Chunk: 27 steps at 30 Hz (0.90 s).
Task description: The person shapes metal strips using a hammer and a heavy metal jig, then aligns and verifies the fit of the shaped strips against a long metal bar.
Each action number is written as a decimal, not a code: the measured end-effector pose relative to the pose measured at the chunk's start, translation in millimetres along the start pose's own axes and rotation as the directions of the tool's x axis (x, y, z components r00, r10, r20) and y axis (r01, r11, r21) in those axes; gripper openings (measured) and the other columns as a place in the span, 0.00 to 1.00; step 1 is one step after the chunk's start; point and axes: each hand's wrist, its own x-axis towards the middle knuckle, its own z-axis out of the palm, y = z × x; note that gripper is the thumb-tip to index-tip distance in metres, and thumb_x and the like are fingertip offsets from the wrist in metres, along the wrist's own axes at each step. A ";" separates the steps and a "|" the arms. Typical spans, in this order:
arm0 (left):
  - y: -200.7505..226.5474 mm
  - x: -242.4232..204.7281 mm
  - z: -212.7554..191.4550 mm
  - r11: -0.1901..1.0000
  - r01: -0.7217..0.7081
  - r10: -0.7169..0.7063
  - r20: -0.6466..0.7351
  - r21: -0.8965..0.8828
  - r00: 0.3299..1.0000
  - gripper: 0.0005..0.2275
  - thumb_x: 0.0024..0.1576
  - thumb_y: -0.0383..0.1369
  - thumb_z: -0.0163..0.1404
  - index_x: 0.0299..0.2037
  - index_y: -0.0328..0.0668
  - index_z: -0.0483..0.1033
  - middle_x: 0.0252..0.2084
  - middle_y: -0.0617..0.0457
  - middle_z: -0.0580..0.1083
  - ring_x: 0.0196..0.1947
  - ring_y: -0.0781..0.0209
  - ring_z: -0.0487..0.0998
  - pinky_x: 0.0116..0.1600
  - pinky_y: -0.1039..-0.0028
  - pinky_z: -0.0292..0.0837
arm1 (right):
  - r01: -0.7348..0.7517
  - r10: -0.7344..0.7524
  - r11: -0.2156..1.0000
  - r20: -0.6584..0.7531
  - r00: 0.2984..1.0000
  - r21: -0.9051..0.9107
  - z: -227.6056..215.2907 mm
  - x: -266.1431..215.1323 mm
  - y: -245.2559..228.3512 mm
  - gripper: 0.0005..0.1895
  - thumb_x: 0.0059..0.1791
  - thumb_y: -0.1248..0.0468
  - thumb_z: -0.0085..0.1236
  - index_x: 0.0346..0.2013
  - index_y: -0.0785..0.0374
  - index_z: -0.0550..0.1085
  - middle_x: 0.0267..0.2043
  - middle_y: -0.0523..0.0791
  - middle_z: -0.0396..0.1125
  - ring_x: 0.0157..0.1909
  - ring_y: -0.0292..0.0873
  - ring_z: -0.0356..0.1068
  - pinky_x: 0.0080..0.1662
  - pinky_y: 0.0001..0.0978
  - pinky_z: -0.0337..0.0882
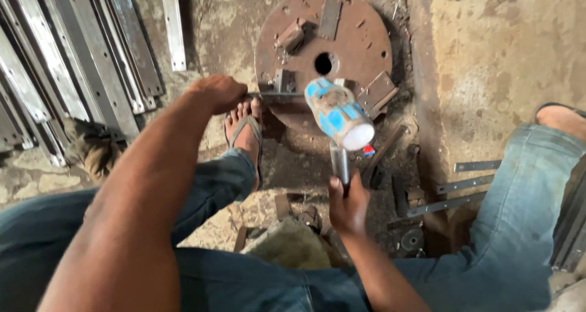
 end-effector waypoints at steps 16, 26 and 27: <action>7.4 9.2 -9.8 0.996 -0.016 0.021 0.053 -0.085 0.998 0.16 0.66 0.49 0.41 0.51 0.54 0.77 0.48 0.48 0.79 0.50 0.47 0.80 0.54 0.55 0.74 | -0.257 0.249 0.963 0.098 0.964 0.081 -6.8 -1.8 0.4 0.18 0.57 0.52 0.49 0.36 0.64 0.70 0.20 0.40 0.59 0.22 0.34 0.57 0.25 0.33 0.57; 26.8 12.9 -28.9 0.990 -0.014 0.022 0.052 -0.140 0.998 0.19 0.66 0.51 0.41 0.51 0.49 0.79 0.47 0.43 0.79 0.49 0.44 0.81 0.53 0.55 0.76 | -0.264 0.275 0.958 0.103 0.956 -0.112 15.0 33.8 -14.4 0.20 0.56 0.48 0.48 0.48 0.63 0.73 0.19 0.41 0.61 0.22 0.34 0.60 0.27 0.36 0.61; 29.4 13.6 -27.7 0.982 0.022 0.000 0.117 -0.186 0.993 0.19 0.66 0.49 0.41 0.50 0.46 0.79 0.46 0.44 0.81 0.47 0.46 0.84 0.52 0.56 0.78 | -0.300 0.311 0.949 0.119 0.943 -0.099 7.9 24.2 -14.0 0.20 0.56 0.49 0.48 0.48 0.62 0.73 0.18 0.41 0.60 0.22 0.34 0.59 0.26 0.36 0.60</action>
